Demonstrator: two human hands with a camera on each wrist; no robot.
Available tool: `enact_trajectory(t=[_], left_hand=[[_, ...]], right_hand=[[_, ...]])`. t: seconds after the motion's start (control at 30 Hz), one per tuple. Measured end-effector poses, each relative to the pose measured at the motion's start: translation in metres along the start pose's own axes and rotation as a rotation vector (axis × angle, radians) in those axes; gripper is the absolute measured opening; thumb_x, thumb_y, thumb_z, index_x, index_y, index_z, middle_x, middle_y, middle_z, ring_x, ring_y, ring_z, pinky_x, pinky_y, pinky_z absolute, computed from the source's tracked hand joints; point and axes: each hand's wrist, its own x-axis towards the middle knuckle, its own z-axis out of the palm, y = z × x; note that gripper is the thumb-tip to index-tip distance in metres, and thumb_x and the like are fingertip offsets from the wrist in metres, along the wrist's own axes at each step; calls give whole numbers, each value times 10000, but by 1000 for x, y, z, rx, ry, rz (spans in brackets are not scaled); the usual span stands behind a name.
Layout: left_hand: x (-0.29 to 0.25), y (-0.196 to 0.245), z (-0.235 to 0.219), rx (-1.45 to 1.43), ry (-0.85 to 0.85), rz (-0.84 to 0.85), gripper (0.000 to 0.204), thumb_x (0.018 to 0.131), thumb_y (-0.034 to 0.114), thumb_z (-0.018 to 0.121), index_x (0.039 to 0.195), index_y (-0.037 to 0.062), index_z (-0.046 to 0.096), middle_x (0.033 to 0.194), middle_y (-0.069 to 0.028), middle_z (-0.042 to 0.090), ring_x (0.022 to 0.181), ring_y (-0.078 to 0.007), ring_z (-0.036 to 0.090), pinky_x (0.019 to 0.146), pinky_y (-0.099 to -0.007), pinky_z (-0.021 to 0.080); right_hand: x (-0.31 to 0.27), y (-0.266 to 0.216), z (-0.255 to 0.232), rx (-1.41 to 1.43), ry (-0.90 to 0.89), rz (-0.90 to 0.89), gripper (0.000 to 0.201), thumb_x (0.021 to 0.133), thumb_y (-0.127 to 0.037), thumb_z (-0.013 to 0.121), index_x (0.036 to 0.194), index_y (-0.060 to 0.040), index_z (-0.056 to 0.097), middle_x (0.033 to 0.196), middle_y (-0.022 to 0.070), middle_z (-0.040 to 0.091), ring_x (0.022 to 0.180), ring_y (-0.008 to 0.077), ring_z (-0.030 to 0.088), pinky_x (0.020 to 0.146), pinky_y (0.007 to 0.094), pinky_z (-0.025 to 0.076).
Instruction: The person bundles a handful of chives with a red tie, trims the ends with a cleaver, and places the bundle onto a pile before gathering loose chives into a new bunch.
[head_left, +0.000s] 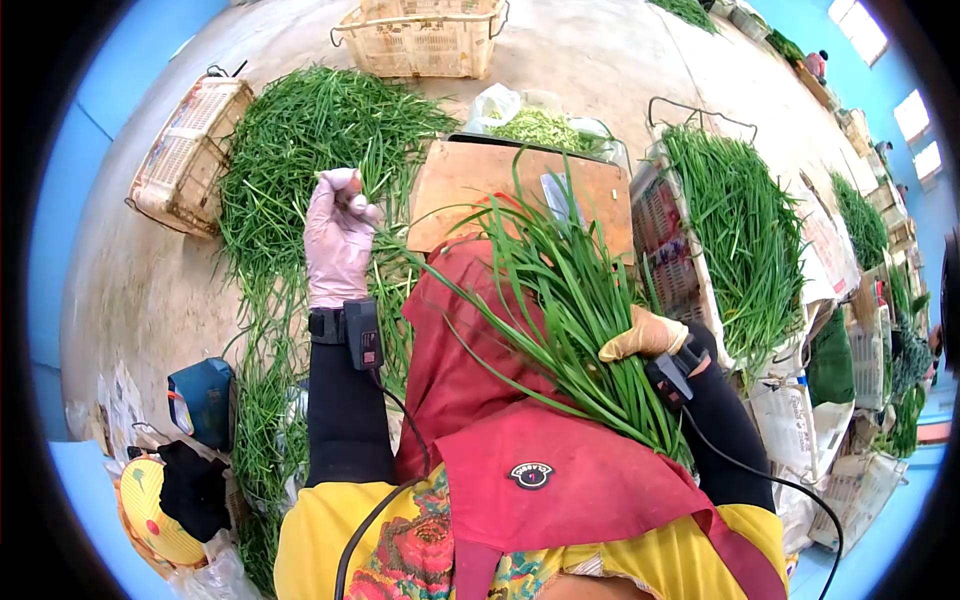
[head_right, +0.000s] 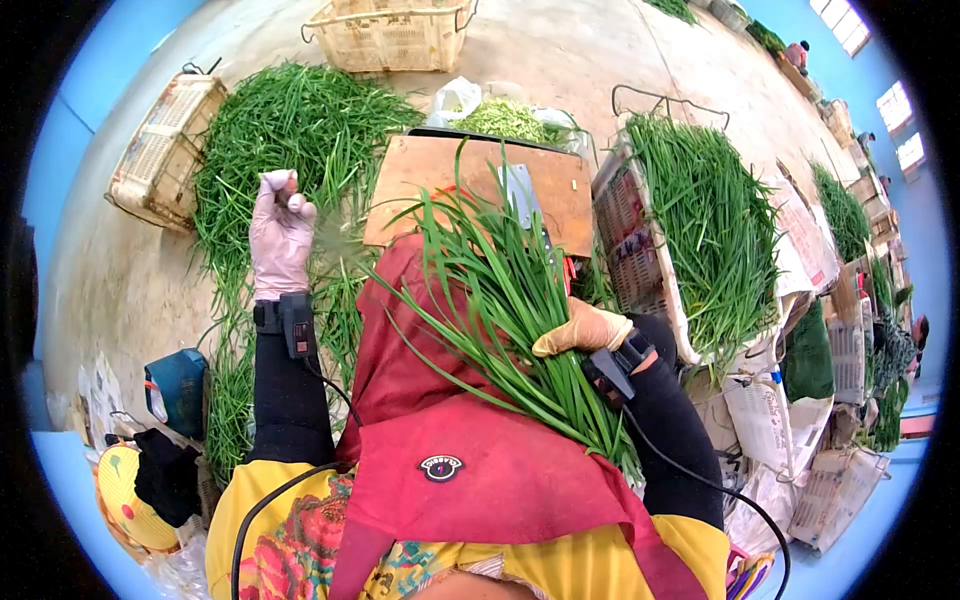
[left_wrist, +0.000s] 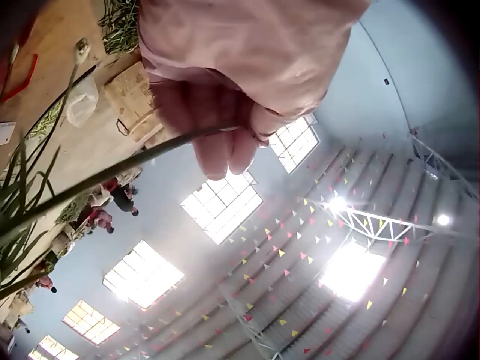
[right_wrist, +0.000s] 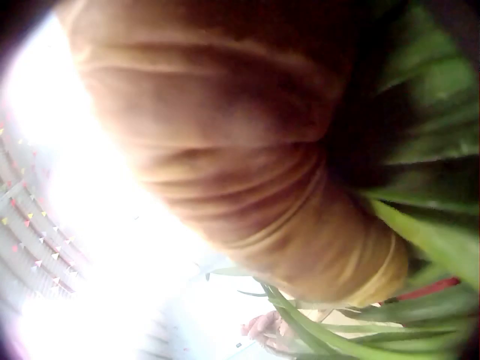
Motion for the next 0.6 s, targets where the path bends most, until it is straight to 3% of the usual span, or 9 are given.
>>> enact_trajectory(t=[0.13,0.27,0.43,0.5,0.6], left_hand=[[-2,-3,-6,-22,112,43,270,985,295,536,995,52,653,838,-9,641,644,-99,524,590,-268,430],[3,0,-25,-68,197,83,255,981,284,547,993,52,653,803,7,616,613,-84,481,563,-252,406],[4,11,-33,-133,318,131,261,997,291,518,974,62,640,745,41,562,538,-66,410,489,-217,358],[12,16,-39,-103,360,159,273,1005,294,498,984,61,639,736,46,555,540,-62,418,490,-215,355],[17,21,-48,10,388,227,290,1007,302,491,1007,52,638,733,47,554,550,-63,439,499,-218,370]], right_hand=[[-4,-5,5,15,81,43,683,710,-94,819,1320,-41,517,1184,47,630,1061,164,583,936,336,463],[-4,0,2,20,143,30,621,740,-73,787,1297,-17,519,1110,57,649,944,152,616,828,315,515],[-13,2,-5,3,186,-31,630,734,-103,805,1291,-14,524,1140,69,646,980,153,609,861,320,505],[-11,6,-8,-31,151,-131,637,721,-123,822,1280,-14,535,1147,66,645,1003,153,599,888,324,491],[-12,4,-3,-44,131,-44,684,704,-155,844,1294,-23,525,1143,47,639,1019,150,582,906,318,471]])
